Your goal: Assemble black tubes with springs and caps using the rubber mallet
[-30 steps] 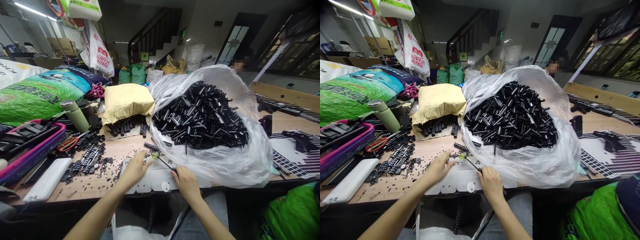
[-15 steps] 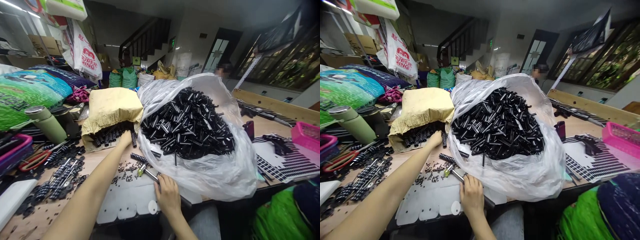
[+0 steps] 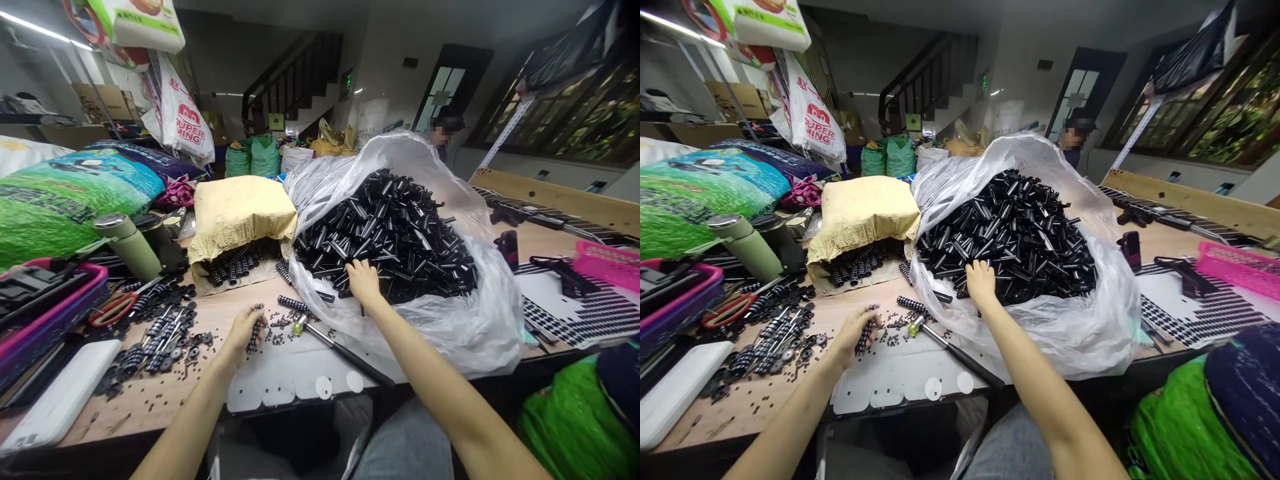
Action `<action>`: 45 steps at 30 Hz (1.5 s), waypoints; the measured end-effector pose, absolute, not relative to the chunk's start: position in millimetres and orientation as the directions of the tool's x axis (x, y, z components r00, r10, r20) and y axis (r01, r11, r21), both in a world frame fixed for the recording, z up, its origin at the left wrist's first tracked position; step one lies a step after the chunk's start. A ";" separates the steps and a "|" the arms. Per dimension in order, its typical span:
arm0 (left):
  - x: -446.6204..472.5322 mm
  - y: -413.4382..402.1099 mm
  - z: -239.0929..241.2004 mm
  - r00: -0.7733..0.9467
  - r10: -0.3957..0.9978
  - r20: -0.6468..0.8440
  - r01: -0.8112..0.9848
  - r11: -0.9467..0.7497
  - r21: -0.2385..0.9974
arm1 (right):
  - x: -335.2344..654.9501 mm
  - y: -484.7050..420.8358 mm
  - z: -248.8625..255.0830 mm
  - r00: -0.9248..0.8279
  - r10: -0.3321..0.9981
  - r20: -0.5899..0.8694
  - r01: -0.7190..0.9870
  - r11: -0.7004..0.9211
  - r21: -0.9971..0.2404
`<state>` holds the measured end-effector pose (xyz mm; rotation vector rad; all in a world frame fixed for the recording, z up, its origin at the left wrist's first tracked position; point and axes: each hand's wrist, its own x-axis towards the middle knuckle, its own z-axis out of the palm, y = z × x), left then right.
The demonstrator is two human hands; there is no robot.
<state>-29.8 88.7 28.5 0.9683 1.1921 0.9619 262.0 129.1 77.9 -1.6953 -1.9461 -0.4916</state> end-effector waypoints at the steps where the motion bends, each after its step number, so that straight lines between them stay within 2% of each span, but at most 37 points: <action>1: -31.0 75.1 29.9 0.140 0.940 -0.312 -0.141 0.330 0.933 | 267.8 137.6 80.4 -0.121 0.805 0.580 0.983 0.180 -0.045; 7: -19.9 31.7 37.9 0.181 0.910 -0.374 -0.319 0.414 0.852 | 241.6 102.3 76.5 -0.294 0.772 0.563 0.939 0.345 0.017; 10: -0.3 26.3 44.2 0.315 0.873 -0.371 -0.365 0.473 0.802 | 202.2 57.8 63.6 -0.398 0.738 0.545 0.888 0.460 0.025; 12: 11.5 23.6 47.4 0.417 0.833 -0.363 -0.365 0.519 0.773 | 182.3 33.7 57.6 -0.457 0.694 0.557 0.836 0.549 0.003; 14: 18.1 20.2 48.5 0.423 0.828 -0.368 -0.337 0.521 0.785 | 173.0 17.3 58.2 -0.450 0.687 0.570 0.805 0.589 -0.075; 16: 19.4 16.5 47.6 0.350 0.860 -0.371 -0.289 0.476 0.831 | 172.1 7.1 64.8 -0.398 0.753 0.525 0.798 0.566 -0.208; 18: 18.5 12.8 46.1 0.282 0.887 -0.366 -0.235 0.434 0.870 | 173.7 0.5 72.7 -0.394 0.825 0.404 0.782 0.532 -0.324; 20: 18.4 9.9 45.3 0.271 0.895 -0.354 -0.197 0.411 0.890 | 173.2 -3.8 76.5 -0.437 0.853 0.284 0.767 0.519 -0.378; 22: 19.8 8.1 45.7 0.276 0.902 -0.333 -0.185 0.389 0.902 | 170.5 -6.6 74.7 -0.434 0.868 0.243 0.769 0.497 -0.402; 28: 19.4 7.4 51.3 0.323 0.923 -0.209 -0.375 0.327 0.867 | 168.7 -13.5 59.6 -0.313 0.895 0.318 0.700 0.443 -0.559; 34: 22.4 3.0 52.8 0.321 0.905 -0.281 -0.376 0.394 0.839 | 166.4 -23.2 55.8 -0.273 0.888 0.370 0.546 0.460 -0.701; 37: 27.3 -0.5 54.5 0.273 0.908 -0.319 -0.425 0.411 0.806 | 161.1 -25.7 57.0 -0.310 0.860 0.405 0.488 0.509 -0.709; 39: 29.3 -2.2 57.5 0.259 0.898 -0.355 -0.455 0.438 0.775 | 158.3 -26.2 57.5 -0.350 0.857 0.378 0.495 0.512 -0.702; 45: 30.0 -2.4 65.7 0.304 0.845 -0.439 -0.411 0.532 0.740 | 156.4 -25.2 52.4 -0.331 0.875 0.354 0.499 0.481 -0.721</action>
